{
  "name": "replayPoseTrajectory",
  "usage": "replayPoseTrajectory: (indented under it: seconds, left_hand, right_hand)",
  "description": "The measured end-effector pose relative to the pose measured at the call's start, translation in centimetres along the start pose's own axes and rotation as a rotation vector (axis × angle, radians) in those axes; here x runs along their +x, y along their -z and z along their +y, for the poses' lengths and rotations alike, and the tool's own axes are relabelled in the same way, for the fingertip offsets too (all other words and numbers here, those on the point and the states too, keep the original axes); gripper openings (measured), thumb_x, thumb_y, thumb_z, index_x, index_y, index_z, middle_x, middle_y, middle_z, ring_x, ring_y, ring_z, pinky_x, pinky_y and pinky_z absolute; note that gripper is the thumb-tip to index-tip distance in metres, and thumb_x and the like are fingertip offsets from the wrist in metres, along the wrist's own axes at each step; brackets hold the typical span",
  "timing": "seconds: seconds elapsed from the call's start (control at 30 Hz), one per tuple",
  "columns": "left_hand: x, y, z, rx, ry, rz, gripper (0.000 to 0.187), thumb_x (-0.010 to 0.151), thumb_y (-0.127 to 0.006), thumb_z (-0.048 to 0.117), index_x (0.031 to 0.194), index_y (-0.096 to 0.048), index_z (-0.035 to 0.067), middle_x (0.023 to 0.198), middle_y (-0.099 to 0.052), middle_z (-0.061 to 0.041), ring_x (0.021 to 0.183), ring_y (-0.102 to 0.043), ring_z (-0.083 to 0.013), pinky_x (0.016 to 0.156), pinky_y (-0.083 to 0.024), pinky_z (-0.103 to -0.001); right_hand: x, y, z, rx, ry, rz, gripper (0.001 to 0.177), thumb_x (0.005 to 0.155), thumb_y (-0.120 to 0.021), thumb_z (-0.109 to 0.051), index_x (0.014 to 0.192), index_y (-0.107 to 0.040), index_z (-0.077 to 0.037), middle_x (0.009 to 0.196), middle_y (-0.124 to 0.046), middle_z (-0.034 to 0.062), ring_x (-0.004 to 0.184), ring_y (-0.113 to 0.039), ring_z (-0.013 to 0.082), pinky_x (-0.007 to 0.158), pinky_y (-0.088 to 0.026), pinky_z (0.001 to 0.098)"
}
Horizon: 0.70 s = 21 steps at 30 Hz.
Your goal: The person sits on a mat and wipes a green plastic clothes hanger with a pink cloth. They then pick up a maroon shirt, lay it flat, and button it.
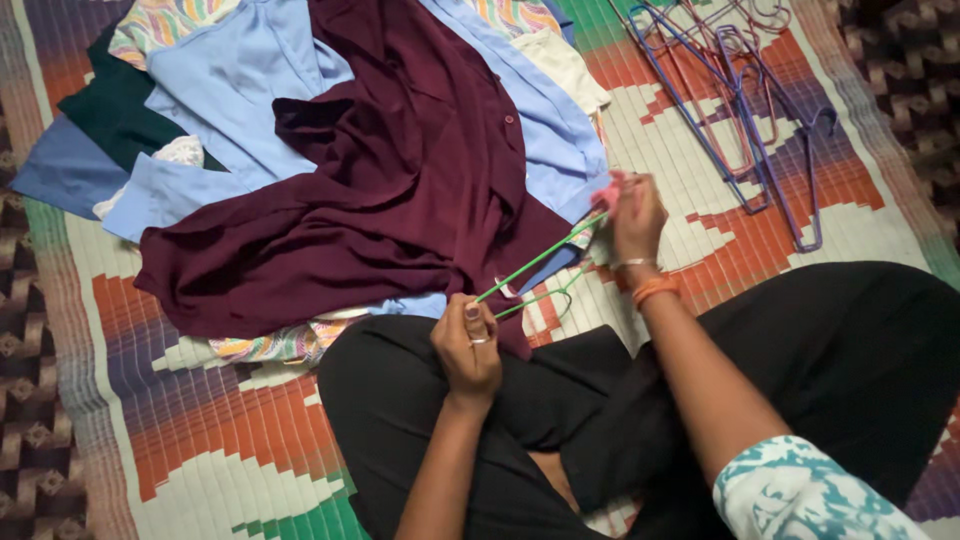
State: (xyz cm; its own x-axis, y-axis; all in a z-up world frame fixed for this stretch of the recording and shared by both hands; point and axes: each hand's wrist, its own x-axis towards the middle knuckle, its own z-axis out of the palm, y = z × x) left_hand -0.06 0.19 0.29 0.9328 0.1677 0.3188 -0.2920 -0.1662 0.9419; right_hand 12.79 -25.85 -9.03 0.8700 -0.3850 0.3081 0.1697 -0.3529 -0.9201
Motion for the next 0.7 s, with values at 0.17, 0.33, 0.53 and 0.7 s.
replayPoseTrajectory:
  seconds: [0.17, 0.33, 0.53, 0.7]
  left_hand:
    - [0.0, -0.2, -0.2, 0.048, 0.015, 0.027, 0.045, 0.114, -0.036, 0.035, 0.082, -0.048, 0.004, 0.061, -0.048, -0.003, 0.054, -0.049, -0.0131, 0.054, -0.039, -0.029]
    - [0.0, -0.3, -0.9, 0.042, 0.101, 0.058, 0.042, 0.113, -0.037, 0.032, 0.085, -0.048, 0.004, 0.062, -0.046, -0.003, 0.053, -0.046, -0.0134, 0.052, -0.038, -0.029]
    - [0.3, -0.5, -0.5, -0.104, 0.219, 0.038, 0.040, 0.113, -0.039, 0.029, 0.083, -0.048, 0.003, 0.063, -0.047, -0.003, 0.049, -0.045, -0.0107, 0.045, -0.036, -0.026]
    - [0.8, -0.5, -0.8, -0.181, 0.193, 0.049, 0.041, 0.114, -0.036, 0.029, 0.084, -0.047, 0.003, 0.062, -0.049, -0.002, 0.049, -0.050, -0.0091, 0.046, -0.039, -0.024]
  right_hand:
    - [-1.5, -2.2, -2.4, -0.111, -0.032, 0.023, 0.012, 0.102, -0.053, -0.009, 0.103, -0.057, 0.002, 0.100, -0.067, 0.0133, 0.087, -0.066, 0.0226, 0.077, -0.055, 0.0364]
    - [-10.6, -4.2, -18.2, -0.040, 0.110, -0.368, 0.014, 0.103, -0.049, -0.008, 0.109, -0.061, -0.005, 0.110, -0.061, 0.0122, 0.110, -0.055, 0.0268, 0.102, -0.043, 0.0416]
    - [-7.8, -3.2, -17.8, -0.173, 0.375, -0.506, 0.018, 0.099, -0.053, -0.007, 0.116, -0.056, -0.010, 0.115, -0.063, 0.0096, 0.110, -0.056, 0.0315, 0.100, -0.047, 0.0404]
    - [-3.6, -1.2, -6.3, -0.466, 0.396, -0.402, 0.033, 0.092, -0.062, -0.007, 0.124, -0.055, -0.004, 0.118, -0.059, 0.0173, 0.113, -0.056, 0.0397, 0.102, -0.045, 0.0466]
